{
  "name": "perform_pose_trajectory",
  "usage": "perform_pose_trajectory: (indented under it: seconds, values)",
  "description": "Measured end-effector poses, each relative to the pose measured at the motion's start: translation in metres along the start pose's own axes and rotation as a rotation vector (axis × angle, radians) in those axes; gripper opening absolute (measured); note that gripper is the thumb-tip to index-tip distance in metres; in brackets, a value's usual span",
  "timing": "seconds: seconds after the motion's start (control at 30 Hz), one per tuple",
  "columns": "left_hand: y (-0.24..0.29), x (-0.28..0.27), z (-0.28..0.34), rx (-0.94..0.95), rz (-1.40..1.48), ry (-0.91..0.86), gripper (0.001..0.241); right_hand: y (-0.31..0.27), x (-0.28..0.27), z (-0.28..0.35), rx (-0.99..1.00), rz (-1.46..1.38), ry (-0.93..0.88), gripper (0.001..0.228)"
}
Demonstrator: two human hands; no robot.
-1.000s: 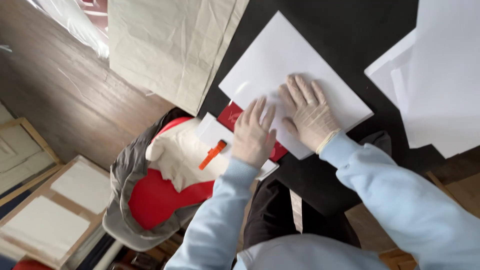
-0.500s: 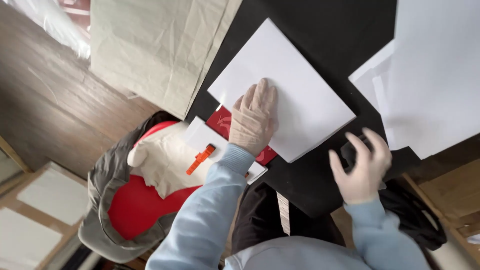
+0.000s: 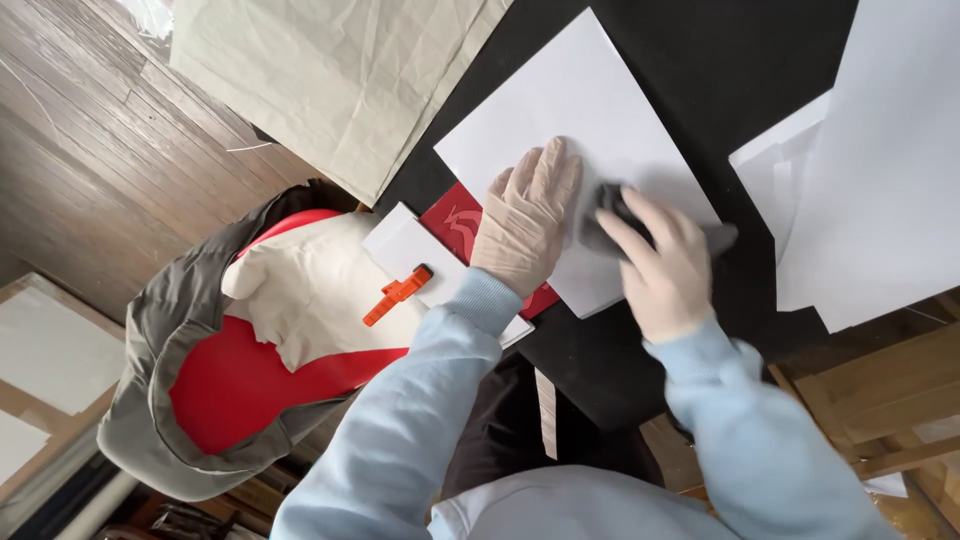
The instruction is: The recorder aligns art prints with paper backing boards and secures them using spring clamps.
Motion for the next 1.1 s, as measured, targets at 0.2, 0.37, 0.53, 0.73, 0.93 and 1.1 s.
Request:
perform_pose_trajectory:
  seconds: [0.2,0.37,0.53,0.73,0.93,1.1]
  values:
    - [-0.004,-0.007,-0.005,-0.018,-0.001,0.000,0.079,0.024,0.032,-0.007,-0.132,0.186,-0.144,0.048]
    - [-0.007,0.000,0.003,-0.047,0.007,0.073,0.079,0.031,0.040,-0.025,-0.142,0.234,-0.180,0.040]
    - [-0.014,0.006,0.005,-0.105,0.229,0.052,0.066,0.029,0.043,-0.062,-0.228,0.256,-0.241,0.043]
    - [-0.014,0.020,0.008,-0.125,0.217,0.039,0.044,0.026,0.058,-0.112,-0.321,0.336,-0.248,0.042]
    - [-0.017,0.011,0.007,-0.078,0.263,0.042,0.043,0.023,0.063,-0.123,-0.342,0.304,-0.228,0.043]
    - [-0.017,0.014,0.009,-0.095,0.259,0.063,0.049,0.034,0.053,-0.089,-0.317,0.362,-0.236,0.046]
Point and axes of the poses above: each hand's wrist, its own z-axis away from the middle knuckle, its own x-axis out of the palm, y = z × x, the point moved 3 cm from there along -z, towards the middle knuckle, and after that the axes turned 15 degrees about -z, right-handed, at the moved point
